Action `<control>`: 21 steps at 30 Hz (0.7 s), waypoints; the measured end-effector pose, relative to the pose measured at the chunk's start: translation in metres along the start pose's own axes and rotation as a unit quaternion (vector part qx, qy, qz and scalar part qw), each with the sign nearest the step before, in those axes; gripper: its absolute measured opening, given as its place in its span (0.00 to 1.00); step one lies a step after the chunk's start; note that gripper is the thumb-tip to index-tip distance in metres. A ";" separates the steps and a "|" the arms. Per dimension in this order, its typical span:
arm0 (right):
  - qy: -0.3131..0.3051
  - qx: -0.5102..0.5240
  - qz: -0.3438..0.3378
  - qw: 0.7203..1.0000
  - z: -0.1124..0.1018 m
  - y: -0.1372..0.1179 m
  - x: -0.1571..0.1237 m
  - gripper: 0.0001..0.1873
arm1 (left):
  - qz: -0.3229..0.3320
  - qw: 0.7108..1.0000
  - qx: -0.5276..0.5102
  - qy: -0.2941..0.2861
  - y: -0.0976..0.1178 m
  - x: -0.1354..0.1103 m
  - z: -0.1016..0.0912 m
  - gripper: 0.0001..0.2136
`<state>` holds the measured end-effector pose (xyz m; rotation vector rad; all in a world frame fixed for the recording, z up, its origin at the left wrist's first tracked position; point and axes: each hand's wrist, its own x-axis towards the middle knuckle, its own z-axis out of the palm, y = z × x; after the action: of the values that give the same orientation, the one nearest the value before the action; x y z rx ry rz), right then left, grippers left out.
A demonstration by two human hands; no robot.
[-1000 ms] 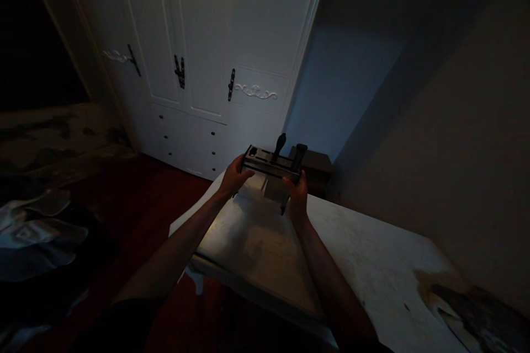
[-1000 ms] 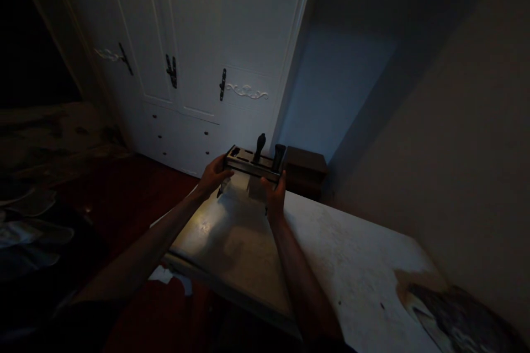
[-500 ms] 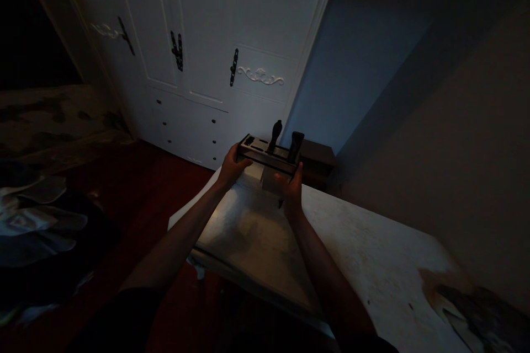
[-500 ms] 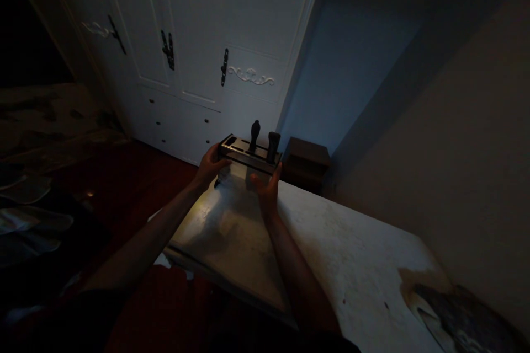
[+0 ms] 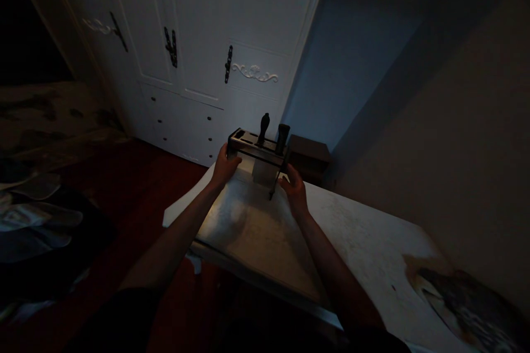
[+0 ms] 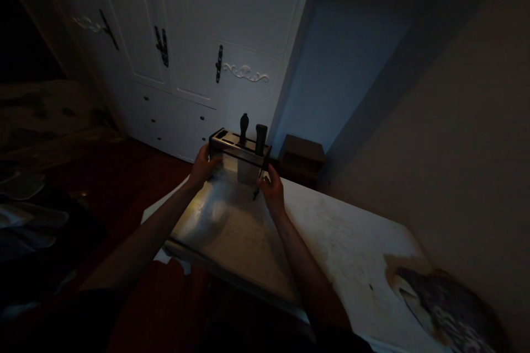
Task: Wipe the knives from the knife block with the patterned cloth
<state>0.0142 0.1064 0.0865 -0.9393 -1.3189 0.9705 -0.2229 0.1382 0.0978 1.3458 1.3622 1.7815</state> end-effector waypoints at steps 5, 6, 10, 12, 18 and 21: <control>0.026 0.002 0.026 0.999 -0.036 0.004 -0.032 0.20 | -0.007 0.990 0.074 0.117 0.006 -0.053 0.023 0.29; 0.027 -0.002 0.033 0.999 -0.046 0.005 -0.039 0.18 | 0.001 0.990 0.071 0.122 0.007 -0.065 0.030 0.28; 0.030 -0.044 0.061 0.997 -0.099 0.010 -0.067 0.15 | -0.021 0.998 0.004 0.051 0.010 -0.113 0.062 0.18; 0.053 -0.073 0.071 0.993 -0.131 0.012 -0.079 0.15 | -0.040 0.999 -0.013 -0.008 0.014 -0.132 0.078 0.14; 0.136 -0.133 0.072 0.979 -0.234 0.001 -0.108 0.20 | -0.045 0.986 -0.010 -0.163 0.024 -0.173 0.116 0.14; 0.182 -0.207 0.036 0.961 -0.291 -0.012 -0.120 0.21 | -0.062 0.978 0.005 -0.199 0.020 -0.188 0.131 0.12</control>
<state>0.3040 -0.0116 0.0481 -1.4204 -1.1939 0.5427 -0.0302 0.0250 0.0428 1.4896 1.2030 1.3346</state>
